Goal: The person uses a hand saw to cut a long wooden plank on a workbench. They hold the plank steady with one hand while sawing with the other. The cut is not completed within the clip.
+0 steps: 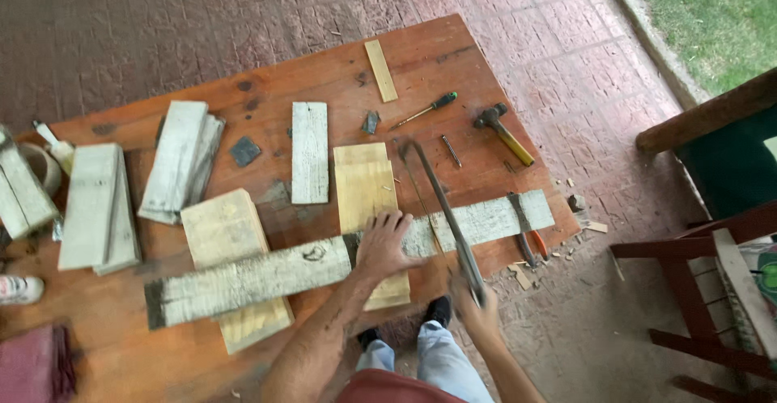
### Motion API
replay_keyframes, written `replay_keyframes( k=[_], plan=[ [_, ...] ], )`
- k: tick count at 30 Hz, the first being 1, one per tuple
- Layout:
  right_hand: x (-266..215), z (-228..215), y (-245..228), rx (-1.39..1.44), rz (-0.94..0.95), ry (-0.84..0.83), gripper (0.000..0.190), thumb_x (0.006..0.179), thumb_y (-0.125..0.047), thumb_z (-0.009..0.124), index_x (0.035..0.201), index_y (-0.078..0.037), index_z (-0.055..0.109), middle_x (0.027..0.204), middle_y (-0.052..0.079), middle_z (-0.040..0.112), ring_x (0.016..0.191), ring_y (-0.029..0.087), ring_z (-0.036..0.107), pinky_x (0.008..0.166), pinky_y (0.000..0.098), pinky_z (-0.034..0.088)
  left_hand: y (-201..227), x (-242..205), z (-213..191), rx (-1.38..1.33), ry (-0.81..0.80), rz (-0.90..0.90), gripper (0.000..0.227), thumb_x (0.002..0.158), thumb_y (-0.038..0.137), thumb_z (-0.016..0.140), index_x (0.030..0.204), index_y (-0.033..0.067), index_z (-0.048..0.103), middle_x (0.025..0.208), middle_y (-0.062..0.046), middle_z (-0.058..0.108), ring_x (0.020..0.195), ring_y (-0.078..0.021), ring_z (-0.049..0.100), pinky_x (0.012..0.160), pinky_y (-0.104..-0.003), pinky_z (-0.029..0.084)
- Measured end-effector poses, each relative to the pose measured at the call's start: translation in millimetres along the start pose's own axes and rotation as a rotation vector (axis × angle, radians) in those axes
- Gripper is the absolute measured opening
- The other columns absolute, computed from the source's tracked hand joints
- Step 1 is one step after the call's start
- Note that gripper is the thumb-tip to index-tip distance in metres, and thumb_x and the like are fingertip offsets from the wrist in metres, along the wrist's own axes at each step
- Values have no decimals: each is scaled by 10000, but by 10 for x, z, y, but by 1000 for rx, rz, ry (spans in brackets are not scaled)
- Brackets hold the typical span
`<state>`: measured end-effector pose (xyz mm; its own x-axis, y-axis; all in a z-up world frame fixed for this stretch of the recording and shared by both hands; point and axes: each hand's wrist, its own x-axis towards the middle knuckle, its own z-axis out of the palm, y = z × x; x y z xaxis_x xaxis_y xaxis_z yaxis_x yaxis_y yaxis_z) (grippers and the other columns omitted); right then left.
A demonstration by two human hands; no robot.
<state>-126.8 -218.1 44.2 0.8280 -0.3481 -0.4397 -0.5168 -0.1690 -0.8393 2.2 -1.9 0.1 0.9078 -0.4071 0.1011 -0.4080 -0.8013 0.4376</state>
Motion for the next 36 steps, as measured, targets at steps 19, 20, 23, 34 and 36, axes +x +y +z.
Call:
replay_keyframes(
  k=[19, 20, 23, 34, 36],
  plan=[
    [-149, -78, 21, 83, -135, -78, 327, 924, -211, 663, 643, -151, 506, 570, -19, 430, 556, 86, 405, 489, 328, 313, -26, 15, 38, 30, -100, -55, 1146, 736, 972, 446, 1474, 96, 480, 1454, -164, 478, 1325, -385, 432, 1094, -589, 326],
    [-334, -240, 132, -35, -144, -74, 358, 936, -311, 693, 647, -130, 583, 589, -16, 448, 599, 92, 454, 501, 346, 358, -14, -3, 35, 31, -98, -63, 1129, 752, 952, 483, 1483, 92, 481, 1452, -168, 478, 1314, -396, 442, 1093, -581, 324],
    [-915, -508, -174, -6, 206, 56, 532, 839, -268, 760, 524, -88, 371, 478, 68, 288, 459, 185, 290, 492, 379, 226, -8, 27, 25, 64, -115, -58, 1066, 753, 888, 611, 1463, 104, 482, 1455, -143, 471, 1318, -364, 441, 1095, -560, 330],
    [-264, -245, 290, 74, -106, -108, 352, 958, -257, 671, 653, -125, 554, 529, -11, 432, 479, 92, 394, 429, 310, 301, 70, 1, -68, 60, -99, -78, 1003, 727, 829, 698, 1400, 114, 496, 1341, -118, 495, 1223, -331, 454, 1043, -518, 355],
    [-549, -467, 515, -67, -56, -65, 462, 944, -306, 697, 579, -138, 469, 519, 1, 416, 507, 106, 414, 448, 342, 330, 39, 12, -15, 39, -144, -107, 1005, 716, 742, 783, 1441, 124, 463, 1420, -132, 460, 1291, -339, 423, 1110, -547, 328]
  ],
)
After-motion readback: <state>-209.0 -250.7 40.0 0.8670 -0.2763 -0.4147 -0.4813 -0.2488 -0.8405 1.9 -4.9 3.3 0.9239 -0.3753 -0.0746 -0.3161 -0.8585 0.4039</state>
